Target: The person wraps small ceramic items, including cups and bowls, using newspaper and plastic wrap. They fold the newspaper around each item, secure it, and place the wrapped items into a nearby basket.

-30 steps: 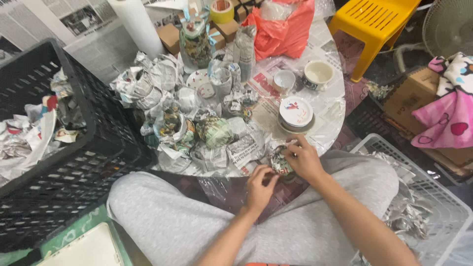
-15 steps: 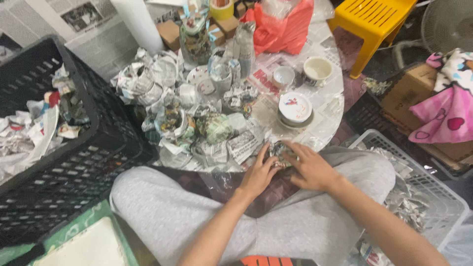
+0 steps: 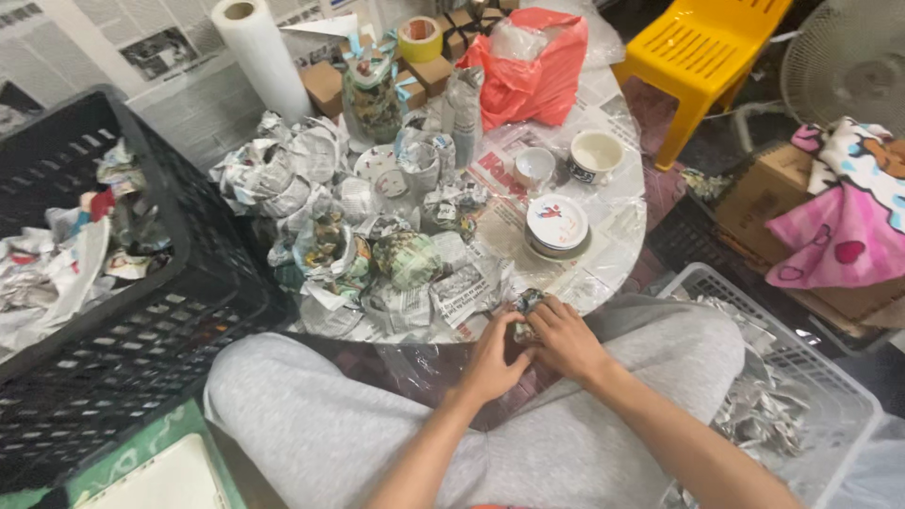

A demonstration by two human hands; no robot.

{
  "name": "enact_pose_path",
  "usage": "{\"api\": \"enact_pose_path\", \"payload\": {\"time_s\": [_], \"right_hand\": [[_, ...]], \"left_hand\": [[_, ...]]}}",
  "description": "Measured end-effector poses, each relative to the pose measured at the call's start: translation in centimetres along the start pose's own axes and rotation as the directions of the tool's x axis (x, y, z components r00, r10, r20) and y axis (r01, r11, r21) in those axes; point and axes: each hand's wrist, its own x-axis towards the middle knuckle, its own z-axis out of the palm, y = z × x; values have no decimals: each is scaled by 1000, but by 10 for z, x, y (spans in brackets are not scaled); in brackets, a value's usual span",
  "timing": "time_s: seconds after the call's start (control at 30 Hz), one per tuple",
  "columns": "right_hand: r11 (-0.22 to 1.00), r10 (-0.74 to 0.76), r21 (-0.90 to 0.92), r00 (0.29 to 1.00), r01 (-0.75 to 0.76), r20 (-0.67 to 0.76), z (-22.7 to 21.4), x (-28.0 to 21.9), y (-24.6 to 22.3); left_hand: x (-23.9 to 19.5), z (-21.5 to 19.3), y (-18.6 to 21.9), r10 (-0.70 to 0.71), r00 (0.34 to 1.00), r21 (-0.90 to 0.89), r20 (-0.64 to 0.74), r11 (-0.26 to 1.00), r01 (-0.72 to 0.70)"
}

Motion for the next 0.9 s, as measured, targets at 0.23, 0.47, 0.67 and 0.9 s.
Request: {"api": "enact_pose_path", "payload": {"time_s": [0.23,0.47,0.67,0.9], "right_hand": [[482,315,813,931,-326,187,-5,-17,-9],[169,357,951,915,-261,188,43,-8,-35],[-241,651,907,635,-346,416,77,6,-50],[-271,693,929,619,-252,370,65,8,-54]], "left_hand": [[5,-25,14,-79,995,-478,-53,877,44],[-5,-30,3,-557,830,-845,-8,448,292],[-18,-20,11,-432,897,-498,-89,800,336],[-19,-21,1,-471,880,-684,63,622,382]]}}
